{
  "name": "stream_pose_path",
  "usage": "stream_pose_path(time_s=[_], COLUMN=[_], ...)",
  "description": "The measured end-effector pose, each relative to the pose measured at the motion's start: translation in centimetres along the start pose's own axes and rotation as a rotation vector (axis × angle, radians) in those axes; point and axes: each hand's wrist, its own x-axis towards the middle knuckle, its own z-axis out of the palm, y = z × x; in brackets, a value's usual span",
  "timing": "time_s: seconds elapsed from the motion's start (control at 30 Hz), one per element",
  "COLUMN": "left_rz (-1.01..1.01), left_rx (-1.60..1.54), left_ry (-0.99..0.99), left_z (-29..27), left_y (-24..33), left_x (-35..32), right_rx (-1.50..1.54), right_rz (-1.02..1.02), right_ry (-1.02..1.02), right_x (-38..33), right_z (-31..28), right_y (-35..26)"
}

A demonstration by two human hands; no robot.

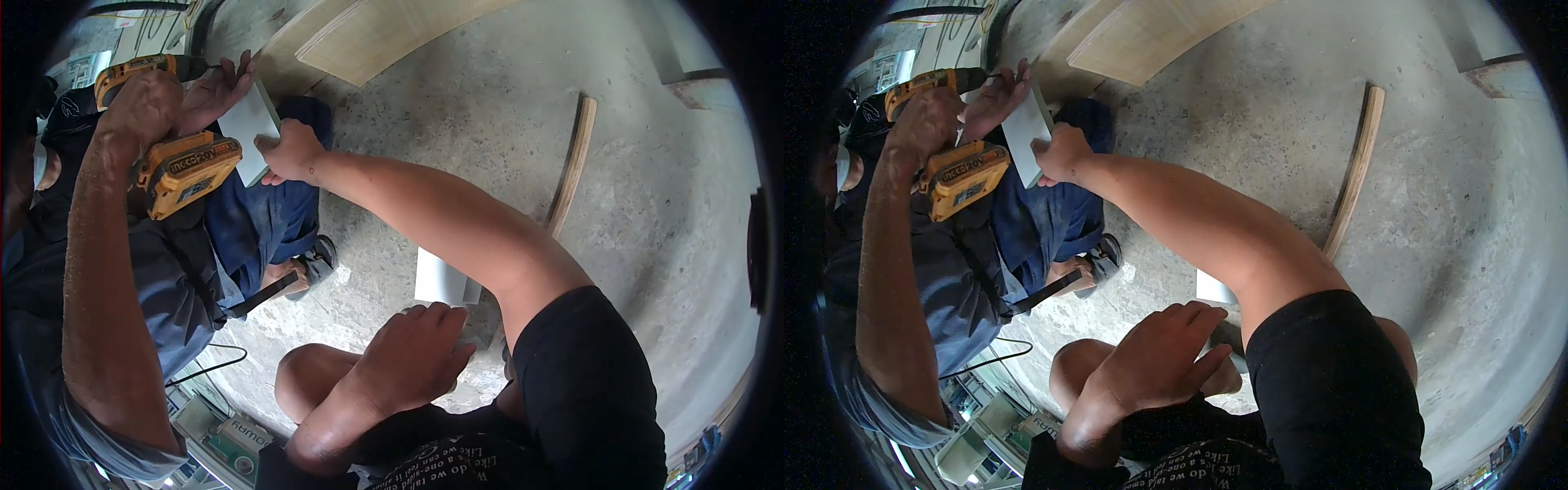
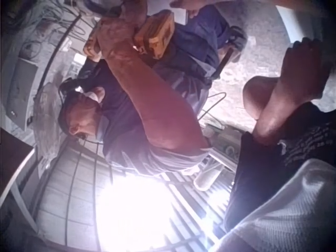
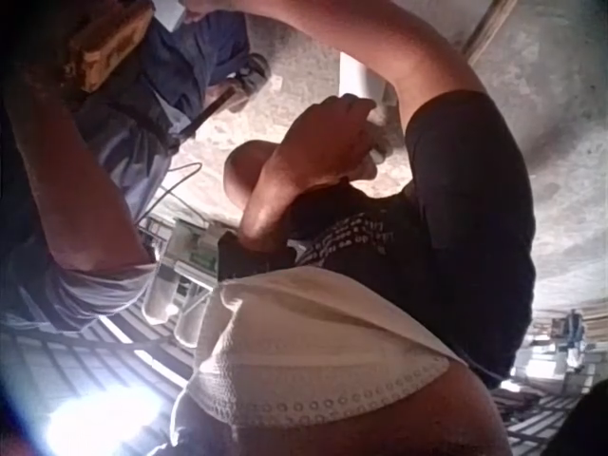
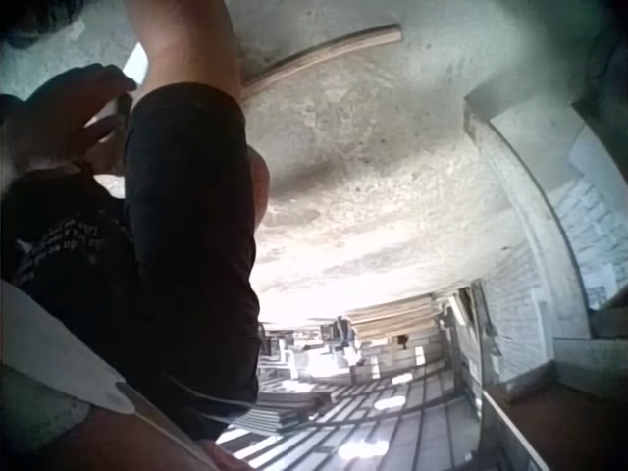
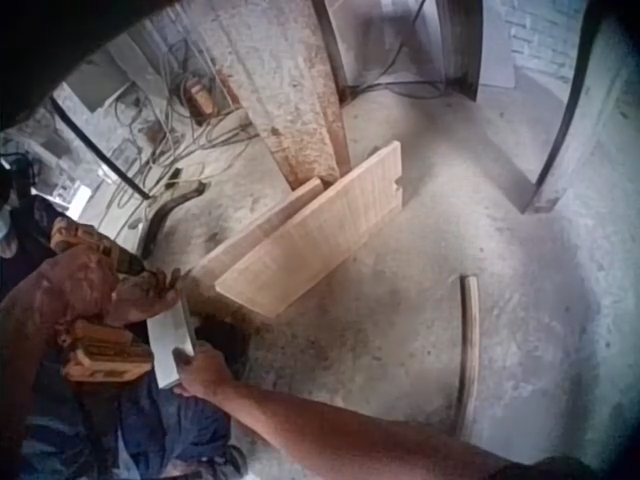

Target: Assembling wooden panels into a structure using a power drill and screws while sitting on the floor.

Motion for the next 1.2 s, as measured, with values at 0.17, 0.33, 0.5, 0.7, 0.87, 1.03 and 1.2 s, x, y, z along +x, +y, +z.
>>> stream_pose_path(time_s=[0.17, 0.33, 0.5, 0.7, 0.87, 1.03, 1.2], left_rz=[0.009, -0.002, -0.002, -0.014, -0.022, -0.049, -0.043], left_rx=[-0.009, -0.006, -0.008, -0.026, -0.042, -0.045, -0.055], left_ry=[-0.012, -0.038, -0.041, -0.044, -0.064, -0.095, -0.106], left_z=[-1.1, -1.3, -1.6, -1.9, -2.2, -2.7, -2.7], left_y=[0.0, -0.2, -0.4, -0.4, -0.3, -0.1, -0.1], left_x=[0.8, 1.1, 1.0, 1.1, 1.3, 1.5, 1.6], right_rx=[0.026, 0.013, 0.014, 0.042, 0.049, 0.035, 0.05], right_rz=[0.018, 0.034, 0.052, 0.05, 0.065, 0.068, 0.055], right_ry=[-0.009, 0.003, -0.006, 0.001, 0.011, 0.022, -0.014], right_x=[0.9, 1.1, 1.3, 1.6, 1.8, 2.0, 2.1], right_z=[-0.6, -0.7, -0.5, -0.8, -0.7, -0.7, -0.9], right_y=[-0.2, -0.3, -0.5, -0.4, -0.5, -0.7, -0.7])
